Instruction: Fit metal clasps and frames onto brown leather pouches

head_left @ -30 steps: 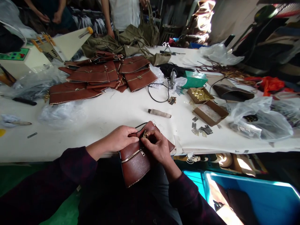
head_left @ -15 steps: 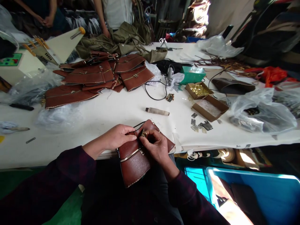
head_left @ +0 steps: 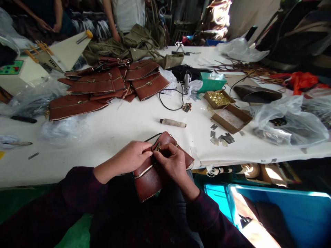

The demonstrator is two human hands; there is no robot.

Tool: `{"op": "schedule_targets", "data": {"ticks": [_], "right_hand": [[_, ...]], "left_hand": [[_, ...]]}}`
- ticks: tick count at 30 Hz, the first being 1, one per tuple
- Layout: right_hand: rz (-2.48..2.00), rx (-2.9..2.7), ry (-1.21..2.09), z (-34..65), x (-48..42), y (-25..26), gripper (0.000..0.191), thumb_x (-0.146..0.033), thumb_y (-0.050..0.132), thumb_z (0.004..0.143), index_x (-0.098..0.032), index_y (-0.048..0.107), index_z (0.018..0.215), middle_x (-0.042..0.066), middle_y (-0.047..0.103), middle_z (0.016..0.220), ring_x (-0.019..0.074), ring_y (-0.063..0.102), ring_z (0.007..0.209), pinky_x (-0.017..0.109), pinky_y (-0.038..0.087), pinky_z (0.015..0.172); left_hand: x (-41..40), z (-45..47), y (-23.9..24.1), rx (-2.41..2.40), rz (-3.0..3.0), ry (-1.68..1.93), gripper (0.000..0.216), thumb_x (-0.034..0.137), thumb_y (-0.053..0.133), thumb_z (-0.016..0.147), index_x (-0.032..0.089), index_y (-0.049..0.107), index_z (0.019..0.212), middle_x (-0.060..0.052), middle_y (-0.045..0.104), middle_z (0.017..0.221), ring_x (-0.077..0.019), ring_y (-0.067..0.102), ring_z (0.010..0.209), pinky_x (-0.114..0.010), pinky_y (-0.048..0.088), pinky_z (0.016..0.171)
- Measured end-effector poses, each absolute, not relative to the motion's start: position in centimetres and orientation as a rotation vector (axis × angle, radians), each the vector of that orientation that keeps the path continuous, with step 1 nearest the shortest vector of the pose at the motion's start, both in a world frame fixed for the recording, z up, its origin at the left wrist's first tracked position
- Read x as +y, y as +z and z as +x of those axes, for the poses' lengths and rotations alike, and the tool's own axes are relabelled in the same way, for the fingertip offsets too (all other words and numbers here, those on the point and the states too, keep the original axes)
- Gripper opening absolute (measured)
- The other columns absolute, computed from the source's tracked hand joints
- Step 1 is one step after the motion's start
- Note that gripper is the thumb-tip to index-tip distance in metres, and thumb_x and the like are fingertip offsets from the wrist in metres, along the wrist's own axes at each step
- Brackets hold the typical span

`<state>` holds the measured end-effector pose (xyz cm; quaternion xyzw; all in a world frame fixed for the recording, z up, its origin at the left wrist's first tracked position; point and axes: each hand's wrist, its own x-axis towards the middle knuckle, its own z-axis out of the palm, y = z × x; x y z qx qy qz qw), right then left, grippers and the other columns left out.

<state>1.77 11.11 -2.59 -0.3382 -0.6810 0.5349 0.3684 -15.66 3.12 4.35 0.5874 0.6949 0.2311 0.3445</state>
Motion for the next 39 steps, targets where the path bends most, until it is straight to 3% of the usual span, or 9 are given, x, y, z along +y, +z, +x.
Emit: {"op": "schedule_targets", "data": {"ticks": [6,12,15,18,22,25,28,32,39], "right_hand": [[-0.812,-1.843,1.417,2.3,11.4,-2.0,0.014,-0.034,0.084,0.087,-0.021,0.079,0.090,0.004,0.081,0.091,0.0227,0.074,0.083,0.034,0.058,0.078],[-0.547,-2.091,1.370,4.5,12.8,0.2,0.019,-0.032,0.069,0.103,-0.026,0.083,0.114,0.005,0.083,0.115,0.0237,0.079,0.101,0.037,0.062,0.092],[-0.488,-2.142,1.028,5.3,13.9,2.0,0.022,-0.035,0.073,0.101,-0.027,0.081,0.120,0.009,0.080,0.120,0.0270,0.076,0.108,0.042,0.062,0.093],[-0.411,-2.265,0.635,5.4,14.6,3.8,0.043,-0.041,0.084,0.093,-0.027,0.075,0.133,0.014,0.071,0.138,0.0345,0.066,0.128,0.054,0.054,0.107],[-0.247,-2.443,0.682,4.9,13.9,5.3,0.022,-0.037,0.080,0.097,-0.025,0.079,0.115,0.010,0.074,0.126,0.0307,0.067,0.124,0.051,0.051,0.108],[-0.290,-2.414,0.720,4.5,12.8,5.6,0.015,-0.037,0.081,0.097,-0.024,0.078,0.103,0.011,0.071,0.133,0.0328,0.061,0.134,0.052,0.047,0.112],[-0.287,-2.406,0.774,4.5,11.8,5.7,0.013,-0.036,0.078,0.099,-0.023,0.076,0.102,0.012,0.070,0.138,0.0325,0.061,0.135,0.052,0.046,0.111],[-0.223,-2.396,0.730,4.3,11.0,6.0,0.010,-0.034,0.075,0.101,-0.023,0.074,0.103,0.009,0.076,0.121,0.0310,0.064,0.130,0.051,0.043,0.111],[-0.218,-2.368,0.653,4.0,10.1,5.6,0.012,-0.034,0.073,0.103,-0.025,0.074,0.110,0.009,0.075,0.121,0.0311,0.061,0.134,0.050,0.044,0.110]], "left_hand": [[2.9,-15.6,4.8,1.808,1.655,0.483,0.020,0.023,0.053,0.099,0.019,0.072,0.093,-0.003,0.074,0.086,-0.0195,0.065,0.078,-0.029,0.040,0.071],[2.1,-15.7,5.1,2.004,1.624,0.553,0.020,0.039,0.071,0.093,0.020,0.076,0.096,-0.001,0.075,0.083,-0.0201,0.067,0.077,-0.028,0.041,0.070],[1.3,-15.6,5.8,1.978,1.672,0.559,0.023,0.040,0.066,0.098,0.021,0.078,0.102,-0.002,0.078,0.087,-0.0206,0.069,0.080,-0.028,0.044,0.072],[0.3,-15.6,7.1,1.883,1.755,0.576,0.022,0.037,0.064,0.099,0.023,0.079,0.107,-0.001,0.079,0.091,-0.0202,0.071,0.082,-0.027,0.045,0.074],[-1.0,-15.7,8.7,1.804,1.789,0.646,0.022,0.032,0.063,0.099,0.022,0.081,0.108,-0.001,0.081,0.092,-0.0195,0.070,0.081,-0.027,0.048,0.077],[-2.0,-15.7,9.1,1.775,1.756,0.715,0.023,0.030,0.064,0.098,0.021,0.082,0.108,0.000,0.082,0.093,-0.0194,0.071,0.081,-0.027,0.049,0.078],[-2.9,-15.5,8.8,1.791,1.780,0.774,0.024,0.030,0.063,0.099,0.022,0.082,0.110,-0.001,0.083,0.100,-0.0203,0.073,0.088,-0.028,0.050,0.083],[-3.9,-15.1,7.9,1.798,1.695,0.913,0.027,0.030,0.063,0.099,0.022,0.082,0.117,-0.002,0.083,0.112,-0.0221,0.075,0.099,-0.029,0.052,0.090],[-4.6,-15.1,7.5,1.783,1.579,0.959,0.027,0.033,0.064,0.097,0.021,0.083,0.112,-0.002,0.084,0.109,-0.0223,0.075,0.098,-0.029,0.054,0.088]]}}
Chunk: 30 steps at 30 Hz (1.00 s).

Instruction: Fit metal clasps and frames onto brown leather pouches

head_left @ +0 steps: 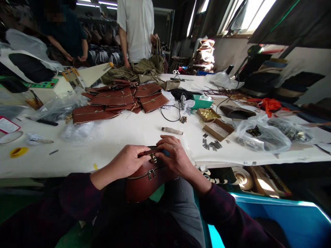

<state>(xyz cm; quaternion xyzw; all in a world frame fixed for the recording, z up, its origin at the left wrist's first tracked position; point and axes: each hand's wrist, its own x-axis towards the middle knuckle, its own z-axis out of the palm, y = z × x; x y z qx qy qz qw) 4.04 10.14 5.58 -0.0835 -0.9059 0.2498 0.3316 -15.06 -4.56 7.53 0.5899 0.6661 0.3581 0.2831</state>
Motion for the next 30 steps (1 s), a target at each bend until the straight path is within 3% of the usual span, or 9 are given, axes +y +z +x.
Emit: {"op": "schedule_targets", "data": {"ticks": [2,4,6,8,10,17,23,30], "right_hand": [[-0.341,-2.275,0.545,4.2,9.3,5.4,0.023,-0.039,0.075,0.101,-0.025,0.073,0.119,0.012,0.071,0.133,0.0330,0.060,0.134,0.051,0.046,0.109],[-0.472,-2.185,0.453,4.3,8.3,5.4,0.028,-0.043,0.076,0.100,-0.023,0.073,0.119,0.014,0.071,0.130,0.0322,0.065,0.123,0.048,0.048,0.102],[-0.528,-2.231,0.432,4.4,7.3,5.3,0.022,-0.044,0.072,0.102,-0.021,0.073,0.101,0.011,0.075,0.107,0.0266,0.069,0.100,0.040,0.049,0.089],[-0.539,-2.396,0.449,4.3,6.6,5.2,0.029,-0.042,0.065,0.106,-0.021,0.067,0.084,0.005,0.073,0.085,0.0207,0.066,0.081,0.034,0.044,0.075],[-0.562,-2.551,0.430,4.0,6.3,5.2,0.034,-0.038,0.058,0.109,-0.021,0.062,0.081,0.003,0.071,0.078,0.0177,0.063,0.072,0.032,0.037,0.067],[-0.606,-2.795,0.227,3.1,6.1,5.6,0.032,-0.034,0.045,0.113,-0.021,0.063,0.090,0.005,0.073,0.082,0.0169,0.056,0.062,0.038,0.017,0.060],[-0.585,-2.632,0.424,2.7,5.8,4.0,0.038,-0.035,0.040,0.114,-0.021,0.059,0.084,0.003,0.067,0.073,0.0153,0.054,0.061,0.034,0.026,0.061],[-0.628,-2.472,0.644,2.8,5.1,3.5,0.040,-0.037,0.039,0.114,-0.022,0.055,0.081,0.002,0.060,0.069,0.0142,0.049,0.058,0.031,0.028,0.059]], "left_hand": [[-4.5,-15.1,7.7,1.805,1.527,0.966,0.026,0.035,0.065,0.096,0.021,0.082,0.111,-0.001,0.083,0.105,-0.0218,0.075,0.094,-0.028,0.054,0.084],[-4.3,-15.1,7.9,1.817,1.491,0.962,0.027,0.036,0.066,0.095,0.021,0.082,0.110,0.000,0.083,0.099,-0.0217,0.074,0.090,-0.028,0.053,0.081],[-4.2,-15.1,8.0,1.823,1.498,0.941,0.026,0.036,0.066,0.094,0.021,0.082,0.108,0.000,0.082,0.096,-0.0223,0.074,0.090,-0.028,0.054,0.080],[-4.1,-15.0,8.2,1.835,1.536,0.914,0.025,0.034,0.064,0.094,0.020,0.082,0.105,-0.001,0.082,0.097,-0.0227,0.074,0.092,-0.029,0.054,0.082],[-4.1,-14.9,8.4,1.853,1.584,0.878,0.023,0.032,0.063,0.093,0.020,0.081,0.102,-0.001,0.082,0.097,-0.0227,0.074,0.092,-0.029,0.054,0.084],[-4.3,-14.9,8.5,1.835,1.593,0.852,0.031,0.024,0.062,0.089,0.021,0.083,0.111,0.001,0.083,0.100,-0.0217,0.075,0.091,-0.026,0.055,0.081],[-4.7,-15.1,8.2,1.800,1.575,0.909,0.034,0.023,0.062,0.091,0.022,0.083,0.117,0.000,0.084,0.111,-0.0233,0.076,0.102,-0.028,0.056,0.094],[-4.7,-15.0,8.1,1.721,1.521,0.932,0.036,0.025,0.062,0.094,0.022,0.082,0.124,0.000,0.084,0.116,-0.0236,0.076,0.105,-0.028,0.057,0.095]]}}
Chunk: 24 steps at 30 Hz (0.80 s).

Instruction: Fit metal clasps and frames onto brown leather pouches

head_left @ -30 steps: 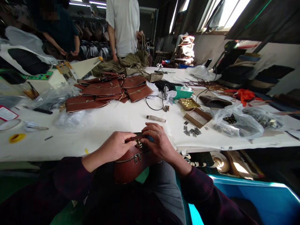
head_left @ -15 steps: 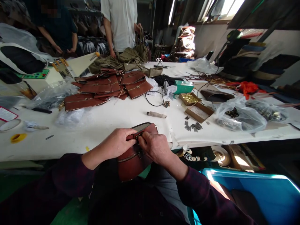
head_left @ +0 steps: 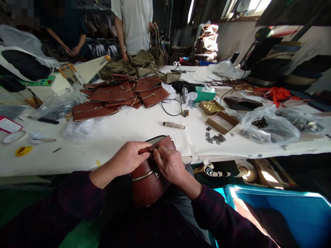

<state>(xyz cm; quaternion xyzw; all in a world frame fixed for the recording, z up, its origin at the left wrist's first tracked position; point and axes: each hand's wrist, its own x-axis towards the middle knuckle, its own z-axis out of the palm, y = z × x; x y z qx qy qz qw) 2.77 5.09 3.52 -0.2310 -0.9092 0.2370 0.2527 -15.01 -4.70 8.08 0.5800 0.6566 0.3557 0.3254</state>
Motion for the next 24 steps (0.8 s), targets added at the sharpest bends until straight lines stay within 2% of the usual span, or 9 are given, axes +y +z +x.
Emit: {"op": "schedule_targets", "data": {"ticks": [8,13,20,24], "right_hand": [[-0.678,-2.420,0.705,2.8,4.1,3.3,0.041,-0.039,0.039,0.113,-0.022,0.054,0.079,0.001,0.060,0.068,0.0139,0.048,0.056,0.032,0.029,0.060],[-0.728,-2.360,0.757,2.5,4.0,3.4,0.039,-0.039,0.046,0.111,-0.022,0.059,0.079,0.000,0.061,0.067,0.0139,0.049,0.055,0.031,0.031,0.059],[-0.687,-2.276,0.897,2.3,4.4,3.5,0.041,-0.054,0.059,0.107,-0.022,0.068,0.084,0.000,0.069,0.072,0.0144,0.058,0.062,0.028,0.038,0.061],[-0.665,-2.280,0.876,2.3,4.4,3.8,0.040,-0.053,0.060,0.107,-0.022,0.068,0.083,0.000,0.069,0.072,0.0139,0.056,0.061,0.028,0.038,0.061]], "left_hand": [[-5.3,-14.9,7.5,1.709,1.457,0.948,0.036,0.029,0.063,0.094,0.020,0.082,0.123,-0.003,0.084,0.116,-0.0251,0.076,0.105,-0.032,0.057,0.096],[-5.1,-15.7,7.3,1.576,1.216,0.995,0.039,0.037,0.073,0.089,0.019,0.081,0.123,-0.005,0.084,0.113,-0.0278,0.075,0.108,-0.037,0.059,0.098],[-4.9,-17.7,9.1,1.469,1.023,0.963,0.040,0.039,0.086,0.076,0.015,0.082,0.109,-0.009,0.084,0.103,-0.0257,0.077,0.093,-0.039,0.060,0.089],[-5.1,-17.9,9.7,1.428,1.004,0.959,0.036,0.036,0.086,0.076,0.016,0.083,0.106,-0.009,0.084,0.104,-0.0246,0.077,0.093,-0.038,0.059,0.090]]}}
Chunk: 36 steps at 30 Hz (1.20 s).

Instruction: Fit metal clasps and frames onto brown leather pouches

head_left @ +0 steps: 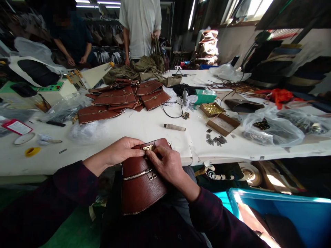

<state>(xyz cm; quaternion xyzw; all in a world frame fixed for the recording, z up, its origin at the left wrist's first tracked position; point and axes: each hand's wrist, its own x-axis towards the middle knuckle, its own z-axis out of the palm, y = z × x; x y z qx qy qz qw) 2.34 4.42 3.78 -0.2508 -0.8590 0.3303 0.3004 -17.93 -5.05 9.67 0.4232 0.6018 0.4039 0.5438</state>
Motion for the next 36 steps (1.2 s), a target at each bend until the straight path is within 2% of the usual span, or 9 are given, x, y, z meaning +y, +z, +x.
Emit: {"op": "schedule_targets", "data": {"ticks": [7,13,18,23,26,29,32,34,36], "right_hand": [[-0.715,-2.469,0.565,2.0,4.5,5.5,0.039,-0.047,0.059,0.108,-0.023,0.066,0.078,0.002,0.069,0.069,0.0162,0.058,0.060,0.033,0.027,0.058],[-0.479,-2.678,0.408,2.3,4.9,5.6,0.034,-0.034,0.042,0.114,-0.022,0.065,0.091,0.006,0.072,0.084,0.0168,0.057,0.063,0.036,0.022,0.056],[-0.538,-2.490,0.688,2.7,4.2,4.5,0.040,-0.037,0.036,0.116,-0.022,0.058,0.086,0.003,0.065,0.075,0.0153,0.056,0.063,0.032,0.032,0.061],[-0.639,-2.320,0.872,2.6,3.9,3.7,0.041,-0.045,0.048,0.112,-0.023,0.057,0.079,0.000,0.061,0.069,0.0141,0.052,0.060,0.030,0.034,0.061],[-0.650,-2.092,0.989,2.4,3.6,3.6,0.033,-0.050,0.065,0.104,-0.022,0.063,0.085,0.002,0.068,0.081,0.0167,0.061,0.073,0.030,0.045,0.072],[-0.623,-1.829,1.329,1.8,2.3,3.8,0.031,-0.051,0.074,0.096,-0.021,0.068,0.095,0.004,0.072,0.094,0.0195,0.066,0.086,0.032,0.053,0.081],[-0.581,-1.548,1.737,0.5,0.2,4.2,0.036,-0.052,0.081,0.090,-0.021,0.068,0.103,0.004,0.072,0.099,0.0193,0.067,0.086,0.032,0.057,0.078],[-0.527,-1.343,1.888,-0.4,-1.1,4.4,0.038,-0.049,0.087,0.085,-0.022,0.067,0.103,0.003,0.071,0.099,0.0186,0.066,0.087,0.031,0.057,0.081],[-0.470,-1.197,1.970,-1.3,-1.9,4.6,0.039,-0.046,0.091,0.081,-0.023,0.068,0.102,0.001,0.069,0.096,0.0178,0.065,0.088,0.031,0.055,0.083]], "left_hand": [[-5.1,-17.1,9.5,1.513,1.097,0.916,0.040,0.039,0.081,0.082,0.016,0.082,0.115,-0.009,0.084,0.107,-0.0266,0.077,0.095,-0.039,0.061,0.089],[-5.3,-16.4,9.4,1.637,1.347,0.900,0.037,0.033,0.072,0.089,0.022,0.083,0.122,-0.002,0.085,0.110,-0.0257,0.077,0.103,-0.036,0.060,0.094],[-5.9,-15.8,9.1,1.736,1.428,0.911,0.036,0.032,0.068,0.093,0.023,0.083,0.124,-0.001,0.084,0.117,-0.0255,0.078,0.105,-0.033,0.059,0.097],[-6.5,-15.4,8.3,1.789,1.459,0.969,0.038,0.036,0.067,0.096,0.022,0.081,0.129,-0.003,0.083,0.123,-0.0272,0.078,0.113,-0.035,0.059,0.104],[-7.4,-15.2,8.1,1.903,1.571,0.974,0.039,0.037,0.063,0.100,0.023,0.078,0.133,-0.004,0.081,0.129,-0.0277,0.076,0.121,-0.035,0.058,0.109],[-8.8,-14.9,8.5,2.086,1.810,0.891,0.039,0.031,0.056,0.104,0.021,0.077,0.135,-0.008,0.080,0.132,-0.0278,0.077,0.119,-0.036,0.058,0.109],[-10.4,-14.1,9.4,2.333,2.055,0.749,0.041,0.026,0.047,0.108,0.019,0.075,0.137,-0.011,0.079,0.128,-0.0273,0.079,0.106,-0.037,0.062,0.095],[-11.5,-13.3,10.1,2.499,2.116,0.641,0.040,0.027,0.045,0.109,0.018,0.072,0.138,-0.012,0.077,0.122,-0.0259,0.078,0.096,-0.036,0.063,0.080],[-12.5,-12.5,10.7,2.567,2.072,0.550,0.039,0.028,0.048,0.109,0.018,0.067,0.141,-0.012,0.073,0.118,-0.0250,0.076,0.092,-0.035,0.062,0.072]]}}
